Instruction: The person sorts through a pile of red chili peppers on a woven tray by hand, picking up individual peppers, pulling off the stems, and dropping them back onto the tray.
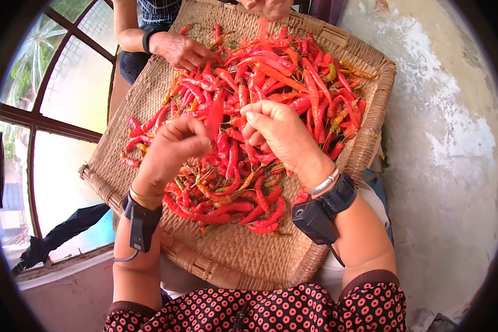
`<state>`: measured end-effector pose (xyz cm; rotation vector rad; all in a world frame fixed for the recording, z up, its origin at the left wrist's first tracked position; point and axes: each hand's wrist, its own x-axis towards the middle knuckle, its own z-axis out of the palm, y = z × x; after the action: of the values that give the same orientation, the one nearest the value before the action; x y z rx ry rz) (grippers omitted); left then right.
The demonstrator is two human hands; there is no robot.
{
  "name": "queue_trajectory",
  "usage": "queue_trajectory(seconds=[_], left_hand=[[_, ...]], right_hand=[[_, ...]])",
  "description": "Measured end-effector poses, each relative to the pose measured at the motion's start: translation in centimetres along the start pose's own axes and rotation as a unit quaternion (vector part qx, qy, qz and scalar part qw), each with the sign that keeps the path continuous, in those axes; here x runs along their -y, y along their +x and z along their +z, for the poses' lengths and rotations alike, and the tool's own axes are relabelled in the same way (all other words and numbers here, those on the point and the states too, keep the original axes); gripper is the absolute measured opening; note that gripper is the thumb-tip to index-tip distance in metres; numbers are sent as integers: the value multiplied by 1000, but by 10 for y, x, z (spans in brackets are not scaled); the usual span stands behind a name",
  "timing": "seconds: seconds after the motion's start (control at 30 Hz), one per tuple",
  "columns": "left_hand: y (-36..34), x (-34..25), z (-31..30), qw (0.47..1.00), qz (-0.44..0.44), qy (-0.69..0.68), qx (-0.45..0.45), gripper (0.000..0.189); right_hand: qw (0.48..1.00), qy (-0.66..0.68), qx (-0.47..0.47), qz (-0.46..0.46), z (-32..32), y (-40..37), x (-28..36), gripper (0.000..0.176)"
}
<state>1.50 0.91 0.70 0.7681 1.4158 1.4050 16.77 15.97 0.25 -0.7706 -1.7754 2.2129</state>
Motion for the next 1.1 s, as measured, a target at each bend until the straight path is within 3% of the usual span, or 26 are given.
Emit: queue_trajectory(seconds=[0.03,0.07,0.13,0.17,0.2,0.23,0.27,0.37,0.43,0.53,0.6,0.63,0.7,0.77,0.8,0.83,0.9,0.97,1.03,1.1], left_hand=[[4,-3,-2,997,65,-25,-34,21],[10,-1,-6,997,65,-24,-34,21],[23,13,-17,963,188,113,-159,37],[25,21,-25,962,191,108,-162,37],[26,25,-32,892,223,349,-181,42],[27,29,-36,765,239,568,-187,47],[26,36,-33,796,201,539,-189,44],[23,27,-30,772,161,595,-153,31],[21,23,-28,779,210,565,-176,20],[12,6,-23,805,197,552,-95,16],[8,-2,-21,936,-28,345,-63,16],[8,-6,-21,936,-28,345,-63,16],[12,-12,-25,977,-22,155,-145,20],[15,-15,-32,986,-13,110,-125,21],[18,-18,-20,978,68,-53,-188,25],[19,-20,-15,935,146,-214,-244,30],[19,-10,-22,936,165,-206,-234,35],[20,9,-29,966,106,70,-226,23],[20,16,-20,976,33,182,-115,17],[18,25,-4,921,99,375,-35,20]], right_hand=[[1000,6,-16,-6,0,0,0,21],[1000,6,-21,2,2,0,1,20],[1000,0,-6,-7,6,-1,0,20],[1000,-6,6,-14,8,-2,1,19],[1000,0,15,-26,9,-3,2,19],[1000,-3,14,-25,7,-2,2,19],[999,-8,31,-23,6,-1,-1,20],[999,-25,44,-12,7,0,0,22],[999,-44,30,5,9,1,-2,20],[993,-86,75,22,8,1,-6,22],[992,-96,75,15,8,1,-4,22],[991,-105,77,9,8,0,-4,22],[991,-109,72,8,7,1,-4,21],[991,-115,66,4,7,1,-2,21],[993,-99,59,11,7,0,-2,20],[995,-84,51,17,8,0,-1,18],[995,-89,48,14,8,1,-3,18],[994,-96,45,13,8,2,-4,18],[993,-111,43,23,10,2,-5,20],[990,-123,64,35,9,2,-7,22]])
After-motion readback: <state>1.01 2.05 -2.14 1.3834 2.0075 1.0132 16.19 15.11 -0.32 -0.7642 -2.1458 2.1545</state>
